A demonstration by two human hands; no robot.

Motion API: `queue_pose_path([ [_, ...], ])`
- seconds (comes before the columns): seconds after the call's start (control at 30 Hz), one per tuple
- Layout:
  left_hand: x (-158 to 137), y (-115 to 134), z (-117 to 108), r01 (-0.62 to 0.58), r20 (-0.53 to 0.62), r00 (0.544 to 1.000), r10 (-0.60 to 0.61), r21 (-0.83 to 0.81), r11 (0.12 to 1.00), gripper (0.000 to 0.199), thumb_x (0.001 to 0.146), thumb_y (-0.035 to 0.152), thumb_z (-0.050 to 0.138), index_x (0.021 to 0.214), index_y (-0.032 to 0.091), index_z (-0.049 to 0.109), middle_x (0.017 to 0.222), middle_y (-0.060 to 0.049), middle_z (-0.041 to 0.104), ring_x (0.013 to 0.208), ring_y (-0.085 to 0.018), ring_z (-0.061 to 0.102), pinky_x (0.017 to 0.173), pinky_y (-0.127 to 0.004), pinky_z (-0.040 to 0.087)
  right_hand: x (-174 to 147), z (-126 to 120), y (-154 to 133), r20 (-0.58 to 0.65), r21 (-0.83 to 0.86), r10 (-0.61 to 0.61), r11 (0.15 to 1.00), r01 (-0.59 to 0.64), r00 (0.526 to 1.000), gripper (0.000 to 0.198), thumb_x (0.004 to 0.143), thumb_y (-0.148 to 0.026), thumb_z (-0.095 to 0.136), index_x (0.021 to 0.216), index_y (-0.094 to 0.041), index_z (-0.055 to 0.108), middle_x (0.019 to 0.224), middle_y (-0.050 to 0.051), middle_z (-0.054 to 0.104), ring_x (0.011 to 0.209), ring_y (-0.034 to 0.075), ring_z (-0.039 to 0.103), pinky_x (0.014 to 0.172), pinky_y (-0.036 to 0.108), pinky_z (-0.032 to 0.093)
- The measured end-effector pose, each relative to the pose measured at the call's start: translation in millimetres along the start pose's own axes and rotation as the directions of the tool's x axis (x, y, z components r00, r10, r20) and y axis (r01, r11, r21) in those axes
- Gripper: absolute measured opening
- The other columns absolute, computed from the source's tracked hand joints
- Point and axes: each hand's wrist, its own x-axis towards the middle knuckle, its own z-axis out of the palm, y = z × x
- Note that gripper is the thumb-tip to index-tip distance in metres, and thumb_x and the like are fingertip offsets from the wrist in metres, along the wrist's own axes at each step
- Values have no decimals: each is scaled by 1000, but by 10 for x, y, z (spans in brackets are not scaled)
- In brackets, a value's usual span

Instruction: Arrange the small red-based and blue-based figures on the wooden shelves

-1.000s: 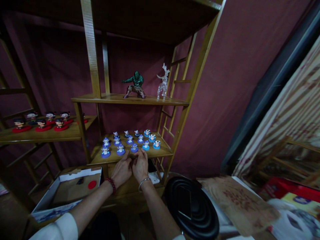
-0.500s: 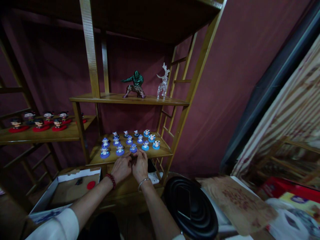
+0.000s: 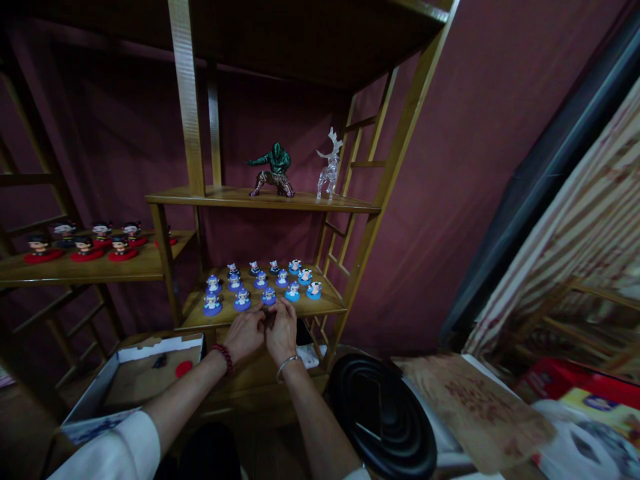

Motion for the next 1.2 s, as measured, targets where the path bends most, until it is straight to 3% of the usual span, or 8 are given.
queue_pose_path([
  [0.2,-33,-23,19,-26,-1,1000,26,-34,999,29,73,7,39,87,17,62,122,-7,56,104,-17,57,90,-27,44,-7,13,2,-8,0,3,1000,-3,1000,27,63,-2,43,82,-16,55,96,10,59,108,21,45,94,38,38],
  [0.4,-199,-108,140,-75,-37,997,71,-122,990,29,75,7,37,89,16,61,137,-6,41,114,-16,50,97,-26,39,-80,20,-50,-51,6,2,1000,-2,999,31,66,-2,40,88,-16,56,102,10,58,114,21,40,99,38,34],
  [0.53,-332,-143,164,-133,-83,989,119,-186,973,38,71,2,36,97,17,60,136,-4,43,119,-13,45,101,-24,35,-184,48,-127,-86,42,41,998,-38,995,31,67,-4,39,90,-16,56,107,11,57,114,20,41,99,38,34],
  [0.7,-480,-172,131,-160,-117,984,136,-224,961,31,75,7,39,93,17,62,132,-5,47,120,-14,44,102,-26,35,-376,99,-276,-113,86,38,996,-29,993,34,68,-3,35,92,-17,55,104,9,57,110,19,44,97,39,35],
  [0.83,-668,-242,135,-93,-42,995,88,-172,981,29,77,11,40,96,18,61,115,-6,58,109,-16,51,95,-29,41,-586,124,-431,-116,109,26,994,-13,993,32,67,-3,35,87,-18,54,97,8,56,100,18,49,92,36,38],
  [0.97,-929,-352,149,-15,78,997,24,-112,994,29,77,11,40,98,16,59,106,-7,61,99,-17,56,87,-27,44,-821,192,-580,-38,137,30,990,-25,999,29,67,-3,35,83,-19,54,88,6,54,89,17,52,83,31,43],
  [1.2,-1306,-680,149,106,166,981,-96,-53,993,27,75,11,43,96,15,60,100,-10,64,92,-19,60,82,-29,46,-1162,562,-737,129,181,41,981,-64,991,31,67,-2,33,81,-18,57,87,6,56,83,16,55,79,28,45],
])
